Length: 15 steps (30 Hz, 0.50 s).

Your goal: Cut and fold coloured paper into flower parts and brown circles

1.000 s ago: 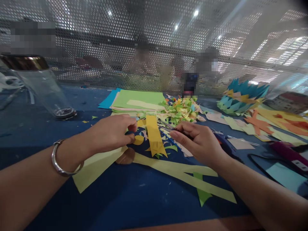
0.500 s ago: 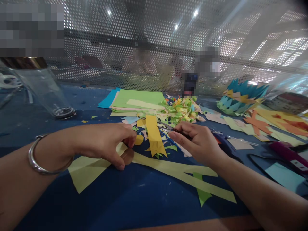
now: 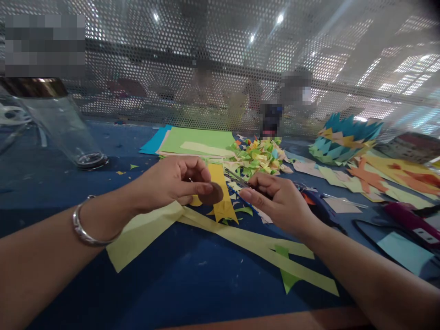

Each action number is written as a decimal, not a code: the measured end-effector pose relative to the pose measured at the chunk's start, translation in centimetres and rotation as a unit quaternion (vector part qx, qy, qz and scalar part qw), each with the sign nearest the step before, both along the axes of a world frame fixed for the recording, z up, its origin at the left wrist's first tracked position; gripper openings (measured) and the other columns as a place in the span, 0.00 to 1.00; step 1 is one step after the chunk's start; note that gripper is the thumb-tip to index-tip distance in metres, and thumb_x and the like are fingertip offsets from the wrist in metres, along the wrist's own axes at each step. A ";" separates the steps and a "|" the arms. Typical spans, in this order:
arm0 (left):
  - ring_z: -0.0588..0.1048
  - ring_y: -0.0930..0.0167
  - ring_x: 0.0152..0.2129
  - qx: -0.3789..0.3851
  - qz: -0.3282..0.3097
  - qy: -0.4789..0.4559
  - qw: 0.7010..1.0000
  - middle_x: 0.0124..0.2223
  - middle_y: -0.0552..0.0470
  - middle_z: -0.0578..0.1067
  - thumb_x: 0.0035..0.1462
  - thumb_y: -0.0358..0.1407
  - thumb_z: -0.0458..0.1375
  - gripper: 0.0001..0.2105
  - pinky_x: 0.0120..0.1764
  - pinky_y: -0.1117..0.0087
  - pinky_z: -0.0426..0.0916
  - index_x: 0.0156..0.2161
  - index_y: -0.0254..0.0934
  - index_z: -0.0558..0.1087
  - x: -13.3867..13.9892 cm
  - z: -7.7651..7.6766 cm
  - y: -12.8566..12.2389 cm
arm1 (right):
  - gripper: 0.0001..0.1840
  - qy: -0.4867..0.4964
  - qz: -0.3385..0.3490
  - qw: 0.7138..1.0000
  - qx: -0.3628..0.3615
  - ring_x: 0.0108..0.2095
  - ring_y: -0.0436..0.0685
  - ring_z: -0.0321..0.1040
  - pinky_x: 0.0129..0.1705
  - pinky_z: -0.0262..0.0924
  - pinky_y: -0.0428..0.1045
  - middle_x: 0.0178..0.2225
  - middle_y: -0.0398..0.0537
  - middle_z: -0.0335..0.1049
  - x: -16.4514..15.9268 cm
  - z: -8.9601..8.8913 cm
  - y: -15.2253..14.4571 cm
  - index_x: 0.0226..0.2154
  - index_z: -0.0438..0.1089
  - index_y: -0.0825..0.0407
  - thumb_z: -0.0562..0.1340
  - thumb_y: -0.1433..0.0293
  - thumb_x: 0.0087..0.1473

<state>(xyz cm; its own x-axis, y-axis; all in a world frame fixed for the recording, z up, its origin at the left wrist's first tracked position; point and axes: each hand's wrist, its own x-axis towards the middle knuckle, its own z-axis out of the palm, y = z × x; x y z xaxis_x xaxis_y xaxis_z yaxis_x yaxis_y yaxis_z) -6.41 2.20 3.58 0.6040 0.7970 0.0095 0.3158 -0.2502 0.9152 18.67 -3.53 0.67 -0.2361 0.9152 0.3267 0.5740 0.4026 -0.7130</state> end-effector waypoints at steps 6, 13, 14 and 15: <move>0.74 0.74 0.30 -0.062 0.013 -0.127 0.990 0.32 0.54 0.75 0.54 0.35 0.66 0.09 0.34 0.74 0.67 0.35 0.37 0.70 1.7 -1.3 -1.5 | 0.19 0.049 0.028 0.997 -0.052 0.22 0.46 0.48 0.23 0.45 0.46 0.23 0.37 0.52 -0.8 -0.3 0.0 0.28 0.64 0.51 0.66 0.54 0.54; 0.75 0.72 0.33 -0.089 -0.022 -0.092 0.992 0.34 0.53 0.75 0.55 0.36 0.65 0.09 0.38 0.69 0.69 0.36 0.36 0.70 2.1 -1.8 -2.0 | 0.15 0.072 0.021 0.996 -0.053 0.23 0.47 0.50 0.24 0.46 0.46 0.24 0.38 0.56 -1.2 -0.2 -0.2 0.28 0.66 0.52 0.65 0.59 0.56; 0.75 0.72 0.32 -0.073 -0.026 -0.076 0.994 0.34 0.53 0.75 0.55 0.37 0.64 0.09 0.37 0.69 0.69 0.37 0.36 0.70 2.0 -1.9 -1.8 | 0.15 0.074 0.016 0.996 -0.047 0.23 0.47 0.50 0.24 0.46 0.46 0.24 0.38 0.55 -1.1 -0.3 -0.1 0.28 0.65 0.52 0.65 0.59 0.56; 0.75 0.72 0.32 -0.050 -0.026 -0.058 0.997 0.34 0.52 0.76 0.56 0.38 0.63 0.08 0.37 0.69 0.69 0.37 0.36 0.71 1.8 -1.9 -1.5 | 0.15 0.076 0.011 0.996 -0.037 0.23 0.47 0.49 0.24 0.46 0.46 0.24 0.38 0.55 -1.1 -0.4 0.0 0.28 0.65 0.52 0.65 0.60 0.57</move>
